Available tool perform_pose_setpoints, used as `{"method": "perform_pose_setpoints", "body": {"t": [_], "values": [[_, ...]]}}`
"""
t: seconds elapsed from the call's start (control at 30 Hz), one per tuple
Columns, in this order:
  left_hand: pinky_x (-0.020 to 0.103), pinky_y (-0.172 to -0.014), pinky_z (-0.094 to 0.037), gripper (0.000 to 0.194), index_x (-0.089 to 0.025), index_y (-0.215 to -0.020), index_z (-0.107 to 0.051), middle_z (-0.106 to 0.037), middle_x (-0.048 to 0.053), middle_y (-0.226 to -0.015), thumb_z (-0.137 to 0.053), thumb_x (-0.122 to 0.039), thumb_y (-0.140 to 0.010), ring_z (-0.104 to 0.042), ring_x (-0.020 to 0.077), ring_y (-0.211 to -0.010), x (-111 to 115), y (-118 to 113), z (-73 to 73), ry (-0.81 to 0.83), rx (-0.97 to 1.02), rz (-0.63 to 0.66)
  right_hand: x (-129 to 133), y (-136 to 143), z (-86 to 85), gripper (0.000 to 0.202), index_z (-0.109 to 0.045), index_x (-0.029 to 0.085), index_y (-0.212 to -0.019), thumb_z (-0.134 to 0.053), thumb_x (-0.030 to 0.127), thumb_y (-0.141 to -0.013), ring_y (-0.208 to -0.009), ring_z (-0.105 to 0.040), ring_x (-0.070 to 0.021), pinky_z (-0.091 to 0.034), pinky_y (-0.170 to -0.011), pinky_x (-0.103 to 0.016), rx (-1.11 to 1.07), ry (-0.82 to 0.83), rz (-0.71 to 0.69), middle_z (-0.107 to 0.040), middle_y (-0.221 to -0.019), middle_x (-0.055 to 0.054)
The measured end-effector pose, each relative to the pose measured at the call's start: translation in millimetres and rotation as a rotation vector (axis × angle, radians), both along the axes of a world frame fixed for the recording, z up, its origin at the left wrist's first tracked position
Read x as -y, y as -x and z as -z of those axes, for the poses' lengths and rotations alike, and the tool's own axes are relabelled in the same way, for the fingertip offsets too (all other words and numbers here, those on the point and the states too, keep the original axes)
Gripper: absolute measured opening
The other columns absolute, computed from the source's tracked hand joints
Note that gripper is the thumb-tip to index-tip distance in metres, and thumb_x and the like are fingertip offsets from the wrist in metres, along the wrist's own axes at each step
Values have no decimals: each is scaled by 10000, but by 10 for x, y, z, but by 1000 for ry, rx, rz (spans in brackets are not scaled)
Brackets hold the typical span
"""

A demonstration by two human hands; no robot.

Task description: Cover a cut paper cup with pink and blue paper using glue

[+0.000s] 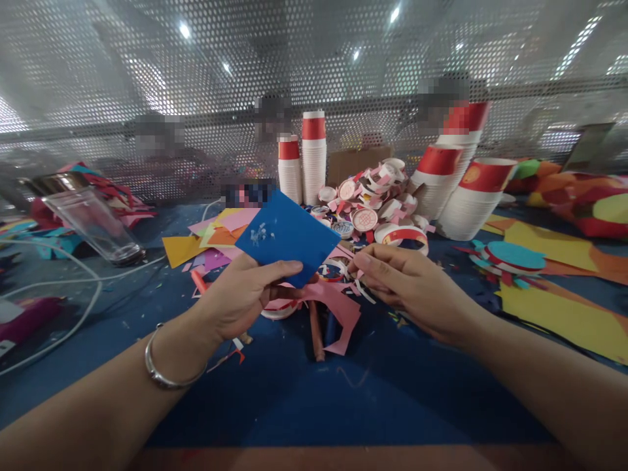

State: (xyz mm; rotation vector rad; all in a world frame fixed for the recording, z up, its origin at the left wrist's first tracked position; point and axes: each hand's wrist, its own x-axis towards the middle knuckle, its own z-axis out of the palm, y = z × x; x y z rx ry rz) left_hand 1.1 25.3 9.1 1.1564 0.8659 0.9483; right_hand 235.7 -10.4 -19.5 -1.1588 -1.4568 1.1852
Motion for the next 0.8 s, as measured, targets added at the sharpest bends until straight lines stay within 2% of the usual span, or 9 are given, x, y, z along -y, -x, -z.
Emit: {"method": "perform_pose_setpoints", "body": {"t": [0.2,0.53,0.8], "values": [[271,-631,-614,155,-116,-680,-798,-794,112,-770,-893,-238,-698,-732,181,-616,68,-57,6,102,-51,6,16,11,-19,417,-612,191,-899,-639,605,-938,-502,-254,-65,-146,-461,-257,-40,-18,-16,-351,-603,80],[297,-736,-636,159,-91,-780,-813,-814,166,-944,-884,-227,-740,-769,237,-852,125,-101,34,108,-11,59,27,12,-19,434,-588,198,-851,-609,620,-952,-493,-248,-63,-146,-450,-261,-31,-42,-15,-337,-580,80],[293,-734,-646,171,-64,-767,-814,-817,160,-905,-887,-217,-742,-769,217,-793,129,-127,41,111,13,30,27,13,-15,423,-588,205,-852,-611,616,-953,-479,-234,-60,-130,-440,-269,-41,-41,-20,-323,-576,82]]}}
